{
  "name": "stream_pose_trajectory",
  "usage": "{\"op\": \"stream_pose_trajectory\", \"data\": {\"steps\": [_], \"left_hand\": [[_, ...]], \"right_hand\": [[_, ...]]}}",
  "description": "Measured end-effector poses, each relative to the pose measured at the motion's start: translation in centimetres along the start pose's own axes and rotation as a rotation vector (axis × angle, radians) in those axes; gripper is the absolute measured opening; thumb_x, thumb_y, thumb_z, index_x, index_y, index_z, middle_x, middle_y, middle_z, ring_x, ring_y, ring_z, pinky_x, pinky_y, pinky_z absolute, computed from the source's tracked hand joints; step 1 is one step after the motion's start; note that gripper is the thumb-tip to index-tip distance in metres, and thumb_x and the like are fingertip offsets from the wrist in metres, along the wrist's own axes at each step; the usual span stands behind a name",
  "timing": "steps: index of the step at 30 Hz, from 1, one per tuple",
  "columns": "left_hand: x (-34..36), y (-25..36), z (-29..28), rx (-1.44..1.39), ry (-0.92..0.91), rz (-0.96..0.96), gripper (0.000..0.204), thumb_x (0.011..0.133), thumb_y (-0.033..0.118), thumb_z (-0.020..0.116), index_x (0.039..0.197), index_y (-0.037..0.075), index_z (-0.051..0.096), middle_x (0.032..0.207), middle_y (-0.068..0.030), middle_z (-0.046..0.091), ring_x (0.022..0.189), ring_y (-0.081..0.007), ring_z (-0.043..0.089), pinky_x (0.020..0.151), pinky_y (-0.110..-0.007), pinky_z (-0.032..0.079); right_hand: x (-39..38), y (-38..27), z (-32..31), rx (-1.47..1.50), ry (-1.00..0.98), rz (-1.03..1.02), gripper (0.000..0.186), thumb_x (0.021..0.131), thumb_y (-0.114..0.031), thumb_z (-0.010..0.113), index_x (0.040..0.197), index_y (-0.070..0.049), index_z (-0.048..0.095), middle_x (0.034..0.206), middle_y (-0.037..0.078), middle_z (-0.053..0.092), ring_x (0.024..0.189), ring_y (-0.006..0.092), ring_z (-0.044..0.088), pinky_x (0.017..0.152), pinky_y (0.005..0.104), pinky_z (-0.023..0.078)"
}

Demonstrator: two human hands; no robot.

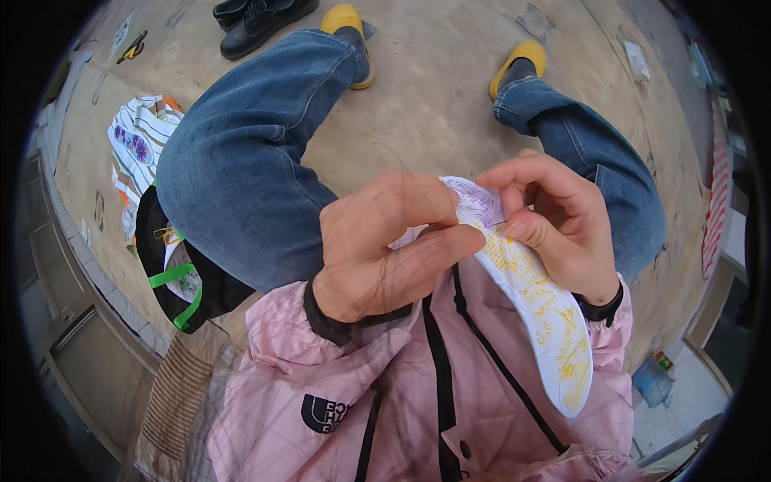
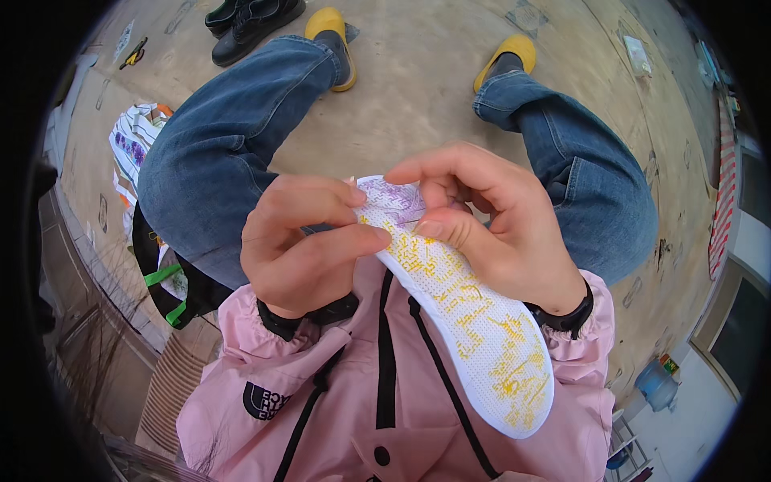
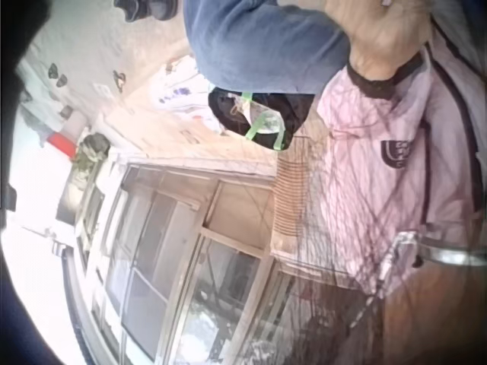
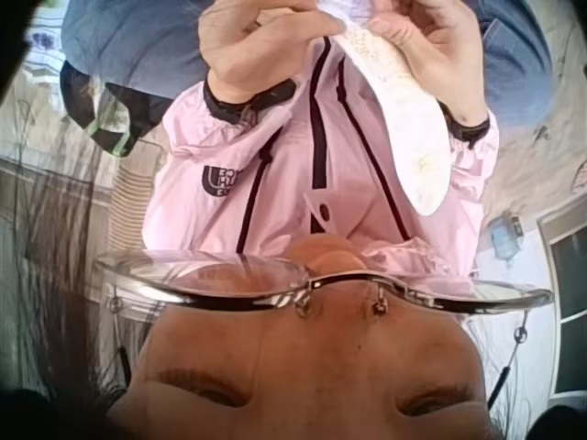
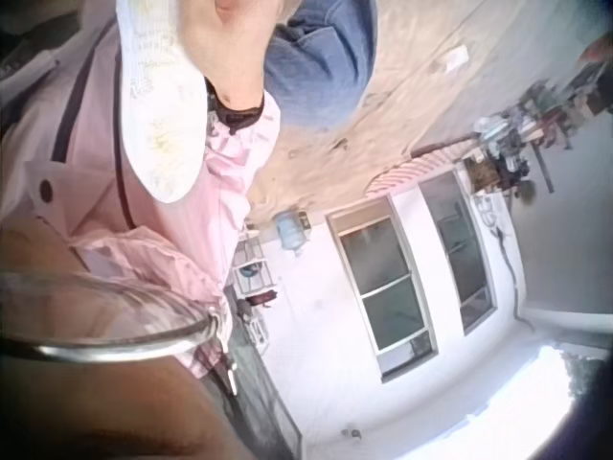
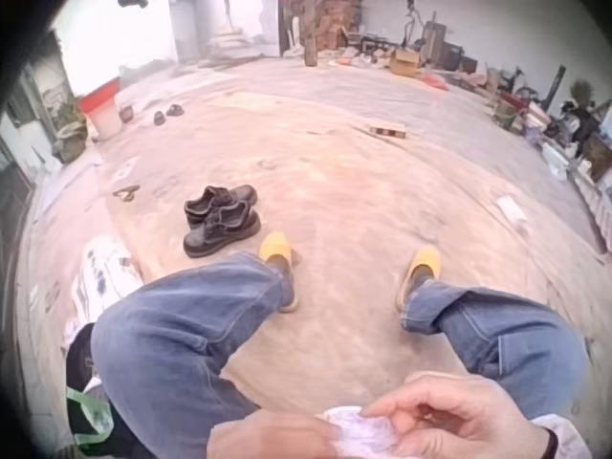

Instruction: The person sews a decorative insole with a sunflower pattern using a needle and thread. They repeatedly insert the needle through the insole's edge and pull the thread to secure the border.

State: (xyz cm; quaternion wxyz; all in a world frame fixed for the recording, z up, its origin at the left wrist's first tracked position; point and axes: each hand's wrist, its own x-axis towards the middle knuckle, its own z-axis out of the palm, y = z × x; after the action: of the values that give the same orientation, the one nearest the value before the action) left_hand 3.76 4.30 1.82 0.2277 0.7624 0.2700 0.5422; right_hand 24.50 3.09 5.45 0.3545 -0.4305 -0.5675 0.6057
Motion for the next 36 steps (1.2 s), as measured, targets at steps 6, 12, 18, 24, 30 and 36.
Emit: {"op": "stream_pose_trajectory", "data": {"steps": [6,12,18,24,30,36], "left_hand": [[-0.3,-0.5,0.0,0.052,0.0,-0.012,0.027,0.054,-0.002,0.072,0.079,0.008,0.07,0.082,-0.0061,0.061,0.067,-0.02,0.061,0.054,-0.028,0.049],[0.1,-0.1,0.3,-0.074,-0.253,0.013,0.015,0.062,0.001,0.067,0.074,0.006,0.06,0.089,-0.0105,0.066,0.068,-0.0234,0.063,0.055,-0.03,0.051],[-0.4,0.7,1.5,-0.374,-0.486,-0.019,0.012,0.072,0.004,0.062,0.078,0.004,0.052,0.093,-0.0133,0.067,0.074,-0.0288,0.066,0.058,-0.034,0.054],[-0.8,1.0,1.0,-0.163,-0.325,0.086,0.018,0.073,-0.001,0.064,0.085,0.003,0.052,0.088,-0.0144,0.069,0.072,-0.029,0.067,0.059,-0.033,0.054],[-1.5,-0.7,-0.5,0.194,0.078,-0.162,0.019,0.076,-0.007,0.065,0.093,0.001,0.06,0.087,-0.0116,0.068,0.073,-0.0263,0.066,0.063,-0.031,0.052],[-0.7,-2.1,-3.0,0.58,0.393,-0.314,0.012,0.083,-0.004,0.066,0.092,-0.001,0.058,0.075,-0.0093,0.064,0.057,-0.0219,0.061,0.051,-0.028,0.047]], "right_hand": [[0.9,1.0,0.8,-0.242,0.002,-0.105,0.012,0.085,-0.001,0.06,0.095,0.0,0.055,0.08,0.004,0.051,0.067,0.0097,0.046,0.06,0.0221,0.037],[1.4,2.3,0.0,0.188,0.307,0.102,0.009,0.097,-0.013,0.05,0.093,-0.005,0.051,0.076,-0.004,0.043,0.065,0.0048,0.038,0.06,0.0196,0.033],[1.8,3.1,-1.1,0.249,0.406,0.064,0.011,0.099,-0.015,0.047,0.093,-0.006,0.051,0.072,-0.006,0.041,0.062,0.0037,0.032,0.055,0.0193,0.03],[1.3,1.7,-4.1,0.667,0.435,0.004,0.014,0.099,-0.012,0.045,0.087,-0.005,0.048,0.071,-0.004,0.031,0.056,0.0051,0.025,0.048,0.0211,0.022],[-0.3,0.0,-5.2,0.714,0.782,-0.181,0.007,0.098,-0.006,0.047,0.093,-0.003,0.05,0.077,-0.001,0.035,0.056,0.0064,0.027,0.048,0.0202,0.023],[-9.1,-1.9,-11.8,0.263,0.787,-0.489,0.007,0.096,0.0,0.048,0.09,0.0,0.05,0.076,0.003,0.035,0.056,0.009,0.028,0.046,0.0225,0.023]]}}
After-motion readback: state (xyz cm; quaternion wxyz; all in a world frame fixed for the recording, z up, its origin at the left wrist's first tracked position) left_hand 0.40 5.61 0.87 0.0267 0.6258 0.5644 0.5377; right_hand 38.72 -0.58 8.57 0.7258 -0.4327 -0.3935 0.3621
